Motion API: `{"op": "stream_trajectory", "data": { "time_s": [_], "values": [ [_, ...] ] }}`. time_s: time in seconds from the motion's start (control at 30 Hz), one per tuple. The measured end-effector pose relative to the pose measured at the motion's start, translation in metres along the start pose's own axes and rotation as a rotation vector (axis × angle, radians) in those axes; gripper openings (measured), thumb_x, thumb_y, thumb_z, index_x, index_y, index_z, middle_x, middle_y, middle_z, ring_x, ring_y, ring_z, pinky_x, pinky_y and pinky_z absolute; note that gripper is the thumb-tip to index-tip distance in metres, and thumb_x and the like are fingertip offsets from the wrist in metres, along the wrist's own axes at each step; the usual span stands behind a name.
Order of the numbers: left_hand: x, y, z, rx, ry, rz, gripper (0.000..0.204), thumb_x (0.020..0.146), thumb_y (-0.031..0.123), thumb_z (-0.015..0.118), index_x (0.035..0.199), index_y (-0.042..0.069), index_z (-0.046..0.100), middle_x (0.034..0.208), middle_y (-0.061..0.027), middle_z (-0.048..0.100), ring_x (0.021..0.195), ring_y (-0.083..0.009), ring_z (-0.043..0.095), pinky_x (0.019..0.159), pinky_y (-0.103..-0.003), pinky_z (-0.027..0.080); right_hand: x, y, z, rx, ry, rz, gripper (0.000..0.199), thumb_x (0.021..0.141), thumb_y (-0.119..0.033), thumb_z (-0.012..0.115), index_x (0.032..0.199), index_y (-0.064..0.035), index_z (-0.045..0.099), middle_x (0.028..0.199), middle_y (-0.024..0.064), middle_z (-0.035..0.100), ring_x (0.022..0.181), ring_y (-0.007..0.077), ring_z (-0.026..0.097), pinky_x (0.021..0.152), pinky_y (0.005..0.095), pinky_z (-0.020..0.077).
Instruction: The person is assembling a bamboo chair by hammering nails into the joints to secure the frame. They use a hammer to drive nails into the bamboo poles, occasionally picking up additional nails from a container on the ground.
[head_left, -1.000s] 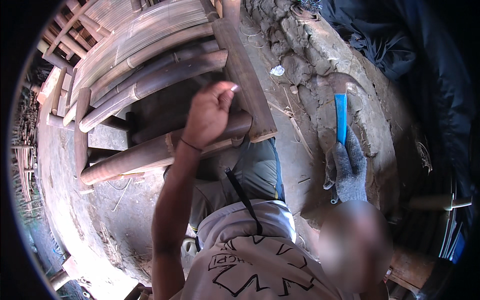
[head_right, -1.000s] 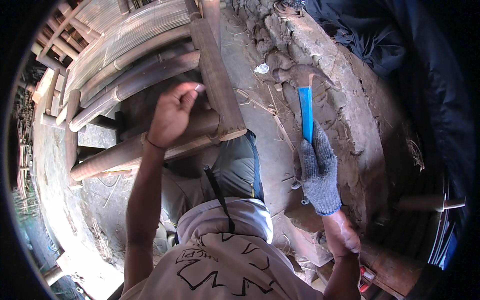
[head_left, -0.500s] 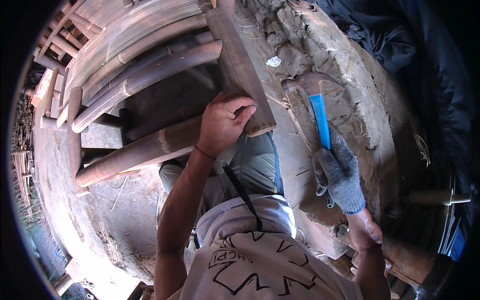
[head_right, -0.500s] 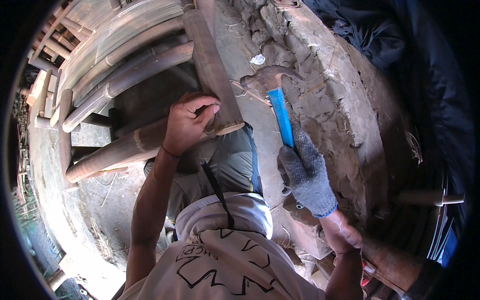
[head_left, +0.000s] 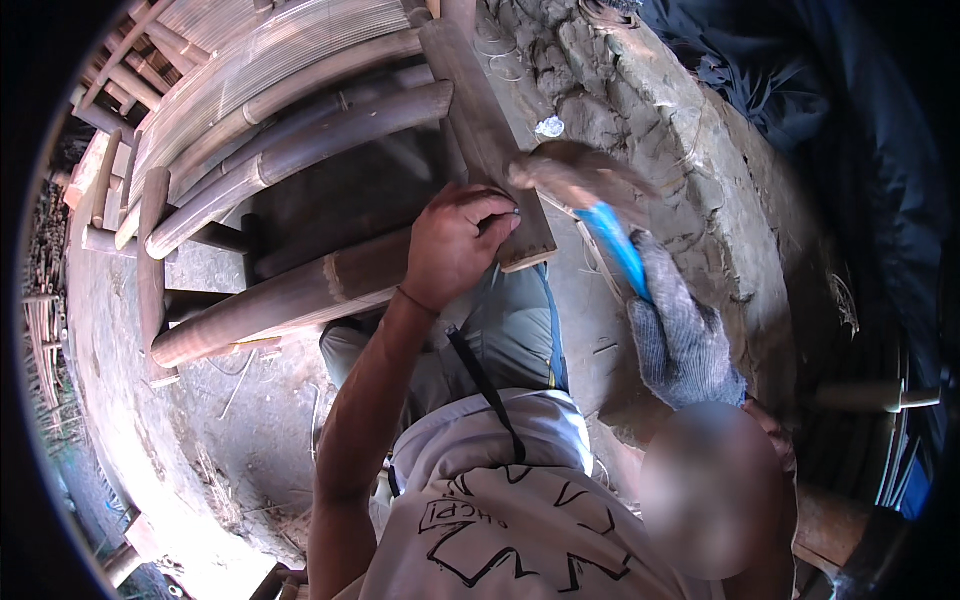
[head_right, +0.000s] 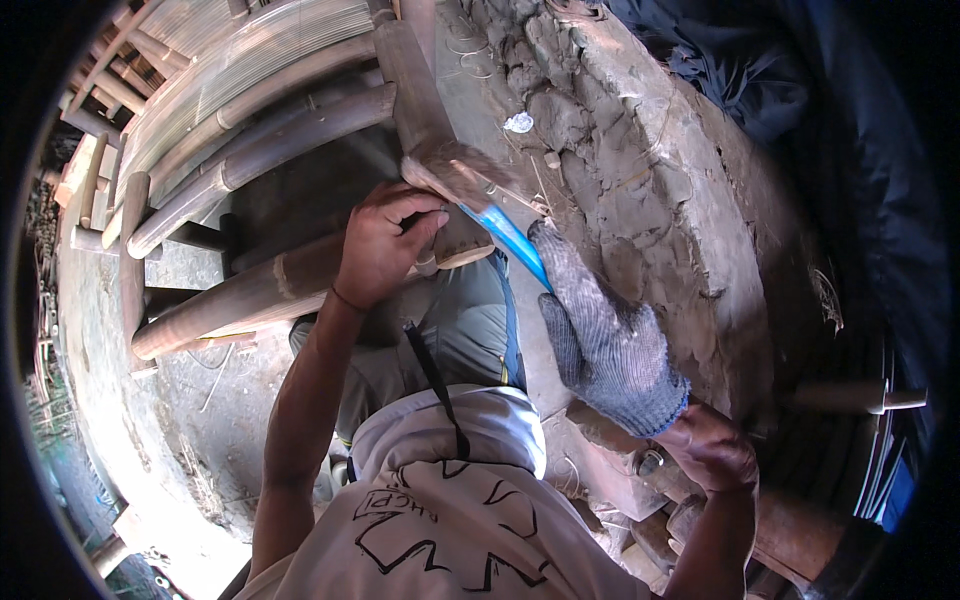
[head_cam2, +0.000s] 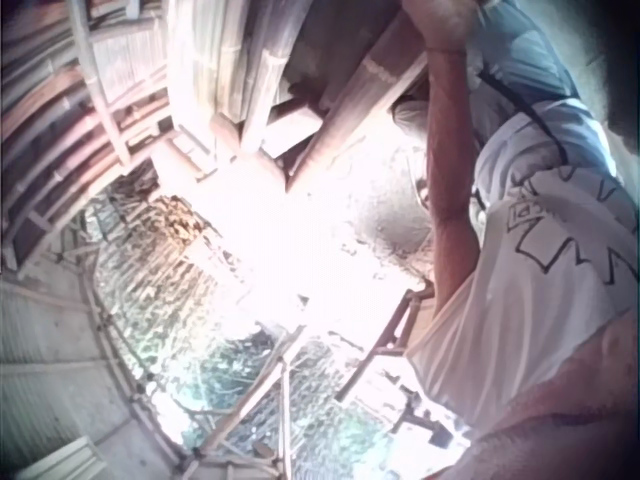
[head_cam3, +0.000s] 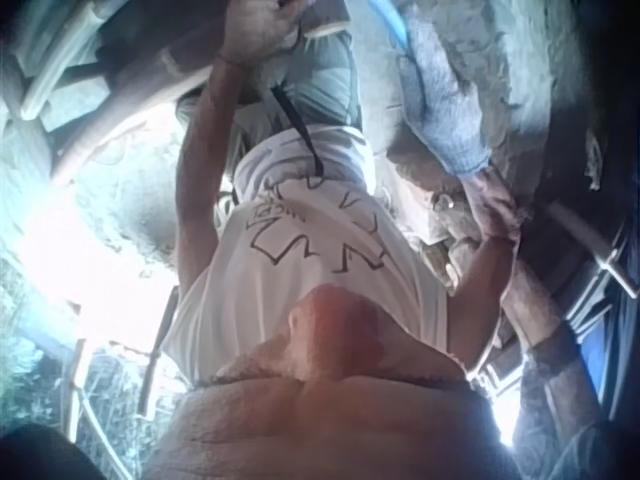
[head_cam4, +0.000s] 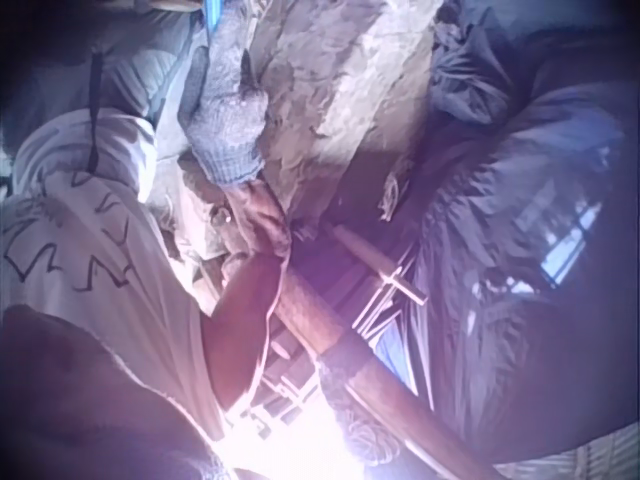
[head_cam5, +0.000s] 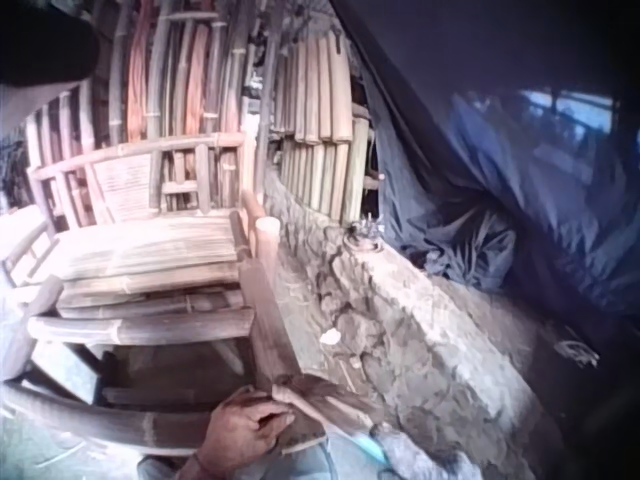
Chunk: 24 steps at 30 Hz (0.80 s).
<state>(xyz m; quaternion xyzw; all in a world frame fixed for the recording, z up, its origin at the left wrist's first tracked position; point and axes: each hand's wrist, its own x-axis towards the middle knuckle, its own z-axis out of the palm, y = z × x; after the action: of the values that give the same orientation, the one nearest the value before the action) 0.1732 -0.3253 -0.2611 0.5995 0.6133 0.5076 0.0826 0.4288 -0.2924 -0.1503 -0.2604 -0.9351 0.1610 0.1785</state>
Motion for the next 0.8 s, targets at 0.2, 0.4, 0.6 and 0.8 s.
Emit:
{"op": "stream_trajectory", "data": {
  "time_s": [0.2, 0.4, 0.6, 0.8],
  "values": [
    [0.002, -0.004, -0.012, 0.146, -0.053, -0.008, 0.042, 0.072, 0.031, 0.082, 0.100, 0.002, 0.070, 0.104, -0.0133, 0.068, 0.098, -0.0307, 0.062, 0.089, -0.039, 0.048, -0.005, 0.009, 0.009, 0.069, -0.005, 0.148, 0.051, 0.097, -0.012, 0.057, 0.146, -0.0132, 0.042, 0.104, 0.0159, 0.066, 0.074, 0.0333, 0.067, 0.060, 0.0411, 0.0549],
    [-0.022, 0.002, -0.025, 0.730, -0.187, 0.103, 0.088, 0.050, 0.073, 0.078, 0.098, 0.001, 0.063, 0.103, -0.0110, 0.057, 0.098, -0.0278, 0.051, 0.084, -0.041, 0.042, -0.028, 0.011, 0.038, 1.201, 0.253, 0.900, 0.043, 0.104, -0.021, 0.050, 0.145, -0.0146, 0.039, 0.068, -0.0004, 0.048, 0.048, 0.0074, 0.044, 0.040, 0.0239, 0.0395],
    [-0.012, -0.003, -0.020, 0.762, -0.192, 0.182, 0.071, 0.057, 0.069, 0.075, 0.087, 0.005, 0.062, 0.093, -0.0088, 0.051, 0.093, -0.0252, 0.049, 0.080, -0.039, 0.039, -0.055, 0.020, 0.089, 1.241, -0.004, 1.025, 0.037, 0.102, -0.019, 0.045, 0.139, -0.0100, 0.043, 0.060, -0.0011, 0.042, 0.042, 0.0072, 0.039, 0.036, 0.0249, 0.0339],
    [-0.016, -0.003, -0.021, 0.732, -0.243, 0.178, 0.067, 0.057, 0.061, 0.077, 0.087, 0.003, 0.062, 0.093, -0.0098, 0.051, 0.092, -0.0261, 0.049, 0.079, -0.039, 0.040, -0.051, 0.017, 0.086, 1.304, -0.091, 1.032, 0.045, 0.101, -0.017, 0.046, 0.145, -0.0124, 0.038, 0.062, -0.0028, 0.041, 0.043, 0.0068, 0.040, 0.038, 0.0242, 0.0377]
  ]
}}
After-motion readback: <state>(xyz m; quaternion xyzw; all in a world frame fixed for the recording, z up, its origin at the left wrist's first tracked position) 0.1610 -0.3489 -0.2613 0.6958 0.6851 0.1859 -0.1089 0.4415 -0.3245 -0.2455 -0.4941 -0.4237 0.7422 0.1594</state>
